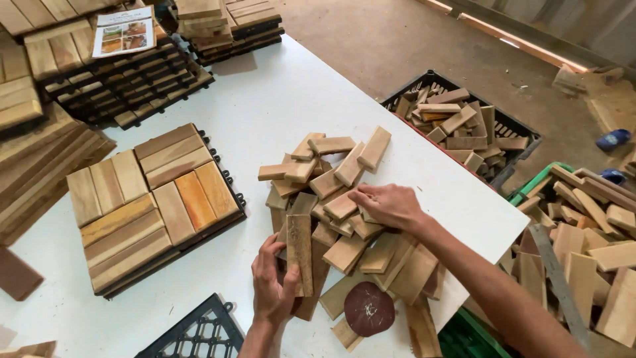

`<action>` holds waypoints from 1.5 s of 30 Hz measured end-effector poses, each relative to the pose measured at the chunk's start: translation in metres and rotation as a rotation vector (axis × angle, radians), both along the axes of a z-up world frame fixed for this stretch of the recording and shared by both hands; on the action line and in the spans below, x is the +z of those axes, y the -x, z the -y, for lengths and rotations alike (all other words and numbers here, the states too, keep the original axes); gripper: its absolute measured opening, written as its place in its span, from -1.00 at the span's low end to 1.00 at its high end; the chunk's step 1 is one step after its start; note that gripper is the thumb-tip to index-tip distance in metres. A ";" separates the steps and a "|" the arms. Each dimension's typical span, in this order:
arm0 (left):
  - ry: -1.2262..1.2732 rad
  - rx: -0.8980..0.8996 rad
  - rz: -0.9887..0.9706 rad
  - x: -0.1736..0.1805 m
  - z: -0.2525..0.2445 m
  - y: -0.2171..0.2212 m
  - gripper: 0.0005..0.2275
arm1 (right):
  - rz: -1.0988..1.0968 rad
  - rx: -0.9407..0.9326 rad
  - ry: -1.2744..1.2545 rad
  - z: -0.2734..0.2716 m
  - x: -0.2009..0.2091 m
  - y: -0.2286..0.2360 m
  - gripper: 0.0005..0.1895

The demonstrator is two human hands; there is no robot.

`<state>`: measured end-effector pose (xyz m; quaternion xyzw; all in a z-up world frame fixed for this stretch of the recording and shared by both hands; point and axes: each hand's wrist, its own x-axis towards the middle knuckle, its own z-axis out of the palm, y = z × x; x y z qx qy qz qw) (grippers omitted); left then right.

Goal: The person arranges small wooden blocks into a square grid on a black plastic frame, then uses a metal square to check alignment. They complete one tile and begin assembling a second tile by placing blocks into another frame.

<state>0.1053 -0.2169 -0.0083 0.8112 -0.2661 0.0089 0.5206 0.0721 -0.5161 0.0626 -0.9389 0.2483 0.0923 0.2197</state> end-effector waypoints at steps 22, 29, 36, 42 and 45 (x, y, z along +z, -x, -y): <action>0.097 0.033 -0.151 0.016 -0.009 -0.012 -0.35 | -0.171 0.393 0.268 -0.063 0.027 -0.184 -0.23; 0.067 0.036 -0.156 0.009 -0.009 -0.006 -0.27 | 0.252 0.507 0.189 -0.075 0.000 -0.127 -0.35; 0.050 0.045 -0.169 -0.002 -0.012 -0.009 -0.27 | 0.630 0.674 0.267 -0.083 -0.011 -0.042 -0.38; -0.005 0.062 -0.186 0.005 -0.014 -0.007 -0.31 | 0.711 0.699 0.523 -0.111 -0.003 0.012 -0.48; -0.004 0.075 -0.125 -0.009 -0.013 -0.011 -0.36 | 0.632 0.510 0.547 -0.098 -0.049 -0.013 -0.54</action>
